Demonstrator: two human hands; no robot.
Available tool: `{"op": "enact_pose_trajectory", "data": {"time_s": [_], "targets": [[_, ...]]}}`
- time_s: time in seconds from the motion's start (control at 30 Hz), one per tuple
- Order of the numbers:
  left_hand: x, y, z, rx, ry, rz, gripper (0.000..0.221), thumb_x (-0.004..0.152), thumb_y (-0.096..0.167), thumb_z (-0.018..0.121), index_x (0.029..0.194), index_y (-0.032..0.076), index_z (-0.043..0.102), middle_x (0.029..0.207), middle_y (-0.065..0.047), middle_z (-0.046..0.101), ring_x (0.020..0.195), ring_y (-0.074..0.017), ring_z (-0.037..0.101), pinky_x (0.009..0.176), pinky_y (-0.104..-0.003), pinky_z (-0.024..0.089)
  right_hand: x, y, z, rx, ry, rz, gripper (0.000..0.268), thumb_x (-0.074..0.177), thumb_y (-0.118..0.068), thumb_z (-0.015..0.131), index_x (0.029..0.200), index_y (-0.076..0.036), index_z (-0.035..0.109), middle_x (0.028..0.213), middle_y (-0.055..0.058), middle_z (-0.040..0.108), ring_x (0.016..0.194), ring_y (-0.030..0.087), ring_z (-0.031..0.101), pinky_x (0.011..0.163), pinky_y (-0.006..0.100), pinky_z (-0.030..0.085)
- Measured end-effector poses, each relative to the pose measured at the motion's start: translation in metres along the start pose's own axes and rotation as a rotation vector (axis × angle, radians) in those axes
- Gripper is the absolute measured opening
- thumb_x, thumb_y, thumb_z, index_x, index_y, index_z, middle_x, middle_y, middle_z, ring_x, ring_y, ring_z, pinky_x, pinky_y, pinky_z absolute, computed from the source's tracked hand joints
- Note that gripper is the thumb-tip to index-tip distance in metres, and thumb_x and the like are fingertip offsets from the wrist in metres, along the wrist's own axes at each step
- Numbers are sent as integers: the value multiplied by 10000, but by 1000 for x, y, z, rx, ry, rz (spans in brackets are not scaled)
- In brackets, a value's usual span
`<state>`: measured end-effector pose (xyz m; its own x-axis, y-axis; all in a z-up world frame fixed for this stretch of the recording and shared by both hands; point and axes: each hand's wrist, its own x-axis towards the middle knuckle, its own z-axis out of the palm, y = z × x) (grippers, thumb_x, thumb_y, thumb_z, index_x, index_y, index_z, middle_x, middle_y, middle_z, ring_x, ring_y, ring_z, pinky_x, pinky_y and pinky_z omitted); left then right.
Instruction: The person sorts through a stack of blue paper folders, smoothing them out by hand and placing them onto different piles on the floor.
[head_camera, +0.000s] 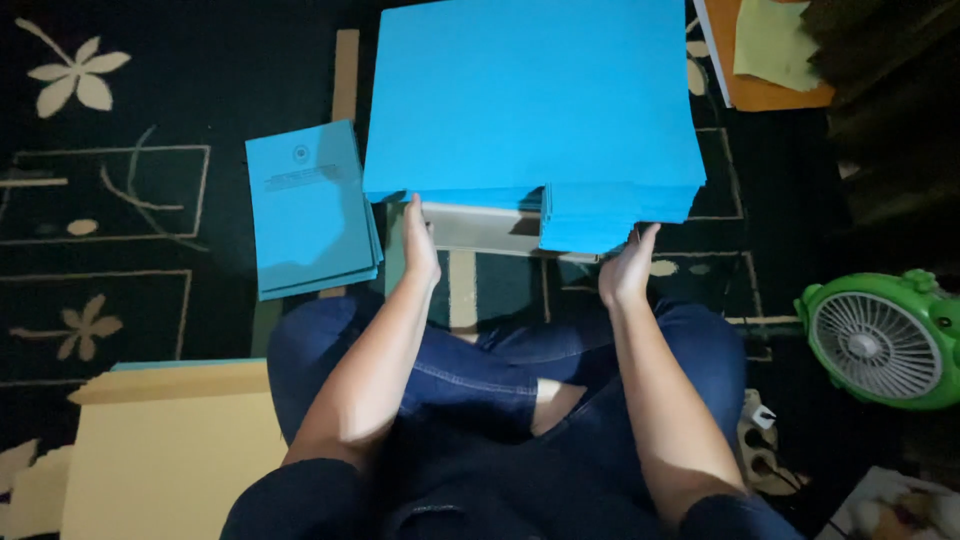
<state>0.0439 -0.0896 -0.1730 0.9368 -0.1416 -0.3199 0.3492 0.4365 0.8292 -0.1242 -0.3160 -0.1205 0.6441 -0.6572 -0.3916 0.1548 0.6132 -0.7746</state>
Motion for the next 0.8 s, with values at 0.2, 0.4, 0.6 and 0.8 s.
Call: {"op": "enact_pose_trajectory", "data": {"time_s": [0.2, 0.4, 0.6, 0.8], "targets": [[-30, -23, -34, -11, 134, -24, 825, 1038, 510, 609, 1642, 82, 244, 1739, -151, 62, 1613, -331, 4, 1314, -528, 108, -42, 16, -26, 133, 3, -72, 841, 1063, -700, 406, 1656, -140, 202, 1708, 212, 225, 1593, 397, 210, 1305, 555, 110], [-86, -21, -67, -165, 126, -156, 887, 1045, 544, 534, 1682, 129, 76, 1737, -121, -176, 1595, -289, -174, 1318, -481, -23, -75, 40, -88, 205, 12, -59, 618, 1097, -558, 398, 1574, -165, 384, 1658, 87, 382, 1507, 300, 432, 1280, 499, 288], [-124, 28, -88, -205, 35, -515, 565, 984, 409, 616, 1455, 189, 394, 1149, 26, 248, 1179, -150, 331, 1162, -415, 197, -114, -26, -100, -4, -26, 115, 653, 1071, -420, 448, 1570, -2, 391, 1576, 200, 428, 1531, 410, 356, 1271, 525, 219], [-88, 148, -59, 892, -177, 562, 502, 1057, 97, 549, 1536, 96, 399, 1513, -135, 561, 1429, -303, 517, 1213, -401, 373, -1, -111, -182, -269, 278, -421, 40, 1020, -166, 610, 1024, -164, 650, 946, 13, 694, 872, 144, 699, 828, 265, 595]]}}
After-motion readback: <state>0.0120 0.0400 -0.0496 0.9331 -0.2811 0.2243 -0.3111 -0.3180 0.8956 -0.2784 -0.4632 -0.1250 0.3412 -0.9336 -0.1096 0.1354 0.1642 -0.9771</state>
